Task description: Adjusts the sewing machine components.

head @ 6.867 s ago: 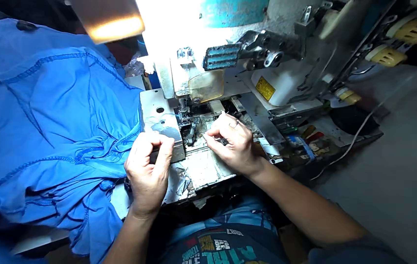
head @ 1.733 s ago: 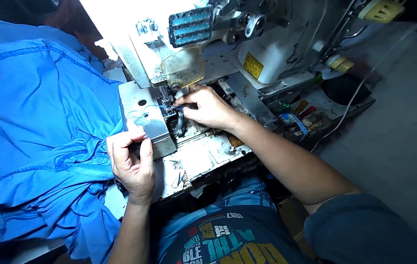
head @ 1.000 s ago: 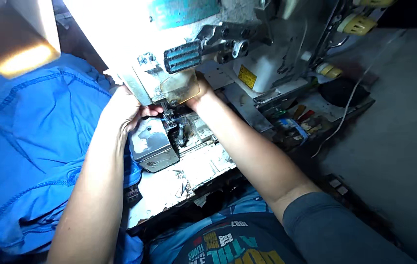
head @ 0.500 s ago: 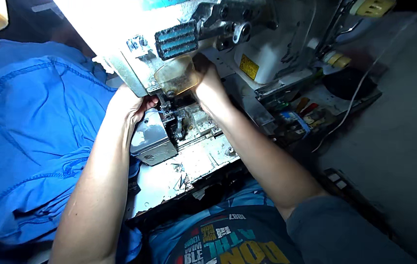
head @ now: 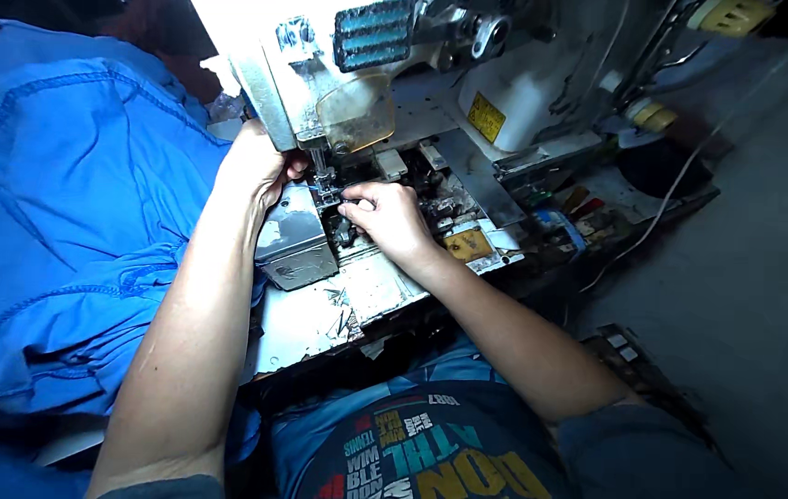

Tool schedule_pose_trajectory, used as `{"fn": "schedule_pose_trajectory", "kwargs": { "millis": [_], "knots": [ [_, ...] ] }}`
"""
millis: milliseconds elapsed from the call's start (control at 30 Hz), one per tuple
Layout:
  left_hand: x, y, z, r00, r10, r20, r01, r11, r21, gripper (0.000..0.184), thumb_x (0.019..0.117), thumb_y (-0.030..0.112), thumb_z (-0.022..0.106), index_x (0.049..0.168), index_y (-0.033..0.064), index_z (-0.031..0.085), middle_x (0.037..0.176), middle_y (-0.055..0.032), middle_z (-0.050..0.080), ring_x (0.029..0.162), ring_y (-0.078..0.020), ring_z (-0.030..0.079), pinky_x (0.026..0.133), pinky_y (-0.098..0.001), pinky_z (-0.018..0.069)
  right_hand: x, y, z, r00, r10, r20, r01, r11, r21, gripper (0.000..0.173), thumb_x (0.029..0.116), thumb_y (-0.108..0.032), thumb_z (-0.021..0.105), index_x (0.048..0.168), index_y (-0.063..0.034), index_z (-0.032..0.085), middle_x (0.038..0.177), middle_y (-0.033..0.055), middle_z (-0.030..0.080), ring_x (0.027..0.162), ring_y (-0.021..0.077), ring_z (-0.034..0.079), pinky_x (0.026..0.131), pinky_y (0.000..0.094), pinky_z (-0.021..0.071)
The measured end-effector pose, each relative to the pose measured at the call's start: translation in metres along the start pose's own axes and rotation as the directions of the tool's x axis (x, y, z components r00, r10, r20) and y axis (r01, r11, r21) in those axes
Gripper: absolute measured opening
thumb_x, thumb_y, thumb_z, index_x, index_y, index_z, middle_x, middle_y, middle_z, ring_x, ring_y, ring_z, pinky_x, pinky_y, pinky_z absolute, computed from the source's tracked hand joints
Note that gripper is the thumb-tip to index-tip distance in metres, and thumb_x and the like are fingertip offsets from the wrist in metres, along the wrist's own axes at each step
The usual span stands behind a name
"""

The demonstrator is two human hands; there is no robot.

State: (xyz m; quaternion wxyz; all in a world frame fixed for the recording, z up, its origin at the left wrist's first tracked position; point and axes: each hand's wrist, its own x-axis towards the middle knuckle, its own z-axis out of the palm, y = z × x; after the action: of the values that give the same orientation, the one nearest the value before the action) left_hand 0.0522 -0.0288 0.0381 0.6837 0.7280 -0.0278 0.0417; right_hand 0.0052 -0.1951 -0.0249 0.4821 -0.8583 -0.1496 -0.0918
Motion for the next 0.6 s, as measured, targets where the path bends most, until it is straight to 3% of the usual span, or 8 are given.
{"fn": "schedule_pose_trajectory", "kwargs": {
  "millis": [67,133,267,333,400,433,500,600],
  "knots": [
    [0.001,0.000,0.000,1.000,-0.006,0.015,0.006,1.000,-0.010,0.026,0.1047,0.006,0.048,0.083,0.0189,0.054,0.058,0.0092,0.054,0.043,0.0025,0.046,0.042,-0.0117,0.0399,0.000,0.008,0.002,0.999,-0.047,-0.009,0.048,0.996,0.075,0.020,0.0948,-0.015,0.072,0.111,-0.0056,0.077,0.083,0.0069,0.073,0.070,0.0130,0.067,0.071,0.0336,0.0565],
    [0.000,0.001,0.000,1.000,-0.010,0.021,0.010,1.000,-0.019,0.027,0.1048,0.006,0.048,0.082,0.0192,0.054,0.057,0.0094,0.054,0.043,0.0027,0.046,0.041,-0.0116,0.0394,0.001,0.012,0.005,0.994,-0.109,0.011,0.108,0.990,0.096,0.011,0.0929,-0.013,0.072,0.099,-0.0070,0.079,0.079,0.0041,0.073,0.068,0.0102,0.065,0.069,0.0328,0.0541],
    [0.001,0.001,-0.001,0.997,-0.057,-0.047,0.054,0.996,-0.075,0.026,0.1039,0.006,0.048,0.082,0.0180,0.054,0.057,0.0079,0.055,0.044,0.0009,0.048,0.043,-0.0124,0.0412,-0.003,0.005,0.002,0.978,-0.095,0.187,0.086,0.995,0.054,0.011,0.0922,-0.011,0.067,0.084,-0.0072,0.074,0.071,0.0027,0.065,0.066,0.0119,0.059,0.064,0.0351,0.0482],
    [0.002,0.001,-0.001,0.991,-0.076,-0.112,0.055,0.982,-0.178,0.020,0.1042,0.007,0.047,0.089,0.0160,0.055,0.065,0.0059,0.060,0.053,-0.0012,0.057,0.052,-0.0153,0.0502,-0.014,0.004,-0.011,0.922,-0.125,0.368,0.087,0.989,0.118,0.011,0.0918,-0.011,0.069,0.085,-0.0043,0.075,0.074,0.0051,0.067,0.067,0.0134,0.061,0.065,0.0371,0.0504],
    [0.002,0.003,-0.005,0.984,-0.049,-0.171,-0.003,0.956,-0.294,0.014,0.1061,0.006,0.044,0.102,0.0120,0.056,0.082,0.0014,0.067,0.071,-0.0075,0.069,0.067,-0.0236,0.0605,-0.031,0.006,-0.025,0.879,-0.206,0.431,0.142,0.974,0.176,0.011,0.0928,-0.013,0.070,0.085,-0.0068,0.076,0.068,0.0001,0.064,0.057,0.0062,0.054,0.054,0.0264,0.0449],
    [0.005,0.004,-0.011,0.978,-0.017,-0.209,-0.053,0.945,-0.322,0.013,0.1059,0.006,0.045,0.105,0.0104,0.057,0.086,-0.0002,0.068,0.076,-0.0104,0.070,0.072,-0.0278,0.0617,-0.040,0.008,-0.032,0.888,-0.234,0.397,0.164,0.966,0.201,0.009,0.0930,-0.013,0.070,0.087,-0.0086,0.076,0.066,-0.0022,0.062,0.053,0.0037,0.051,0.050,0.0226,0.0418],
    [0.019,0.011,-0.036,0.955,0.066,-0.290,-0.150,0.949,-0.278,0.011,0.1024,0.005,0.048,0.104,0.0127,0.056,0.084,0.0032,0.065,0.074,-0.0082,0.066,0.072,-0.0266,0.0592,-0.055,0.015,-0.042,0.927,-0.272,0.260,0.222,0.953,0.204,0.010,0.0930,-0.017,0.072,0.099,-0.0110,0.077,0.069,-0.0044,0.062,0.051,0.0017,0.046,0.048,0.0202,0.0394],
    [0.046,0.035,-0.119,0.898,0.212,-0.387,-0.287,0.946,-0.148,0.011,0.1057,0.011,0.049,0.115,0.0116,0.056,0.089,0.0044,0.068,0.082,-0.0089,0.071,0.079,-0.0251,0.0610,-0.070,0.026,-0.045,0.927,-0.371,0.058,0.347,0.906,0.243,0.016,0.0910,-0.017,0.074,0.103,-0.0067,0.077,0.078,-0.0031,0.069,0.055,-0.0025,0.048,0.050,0.0146,0.0415]
  ]
}}
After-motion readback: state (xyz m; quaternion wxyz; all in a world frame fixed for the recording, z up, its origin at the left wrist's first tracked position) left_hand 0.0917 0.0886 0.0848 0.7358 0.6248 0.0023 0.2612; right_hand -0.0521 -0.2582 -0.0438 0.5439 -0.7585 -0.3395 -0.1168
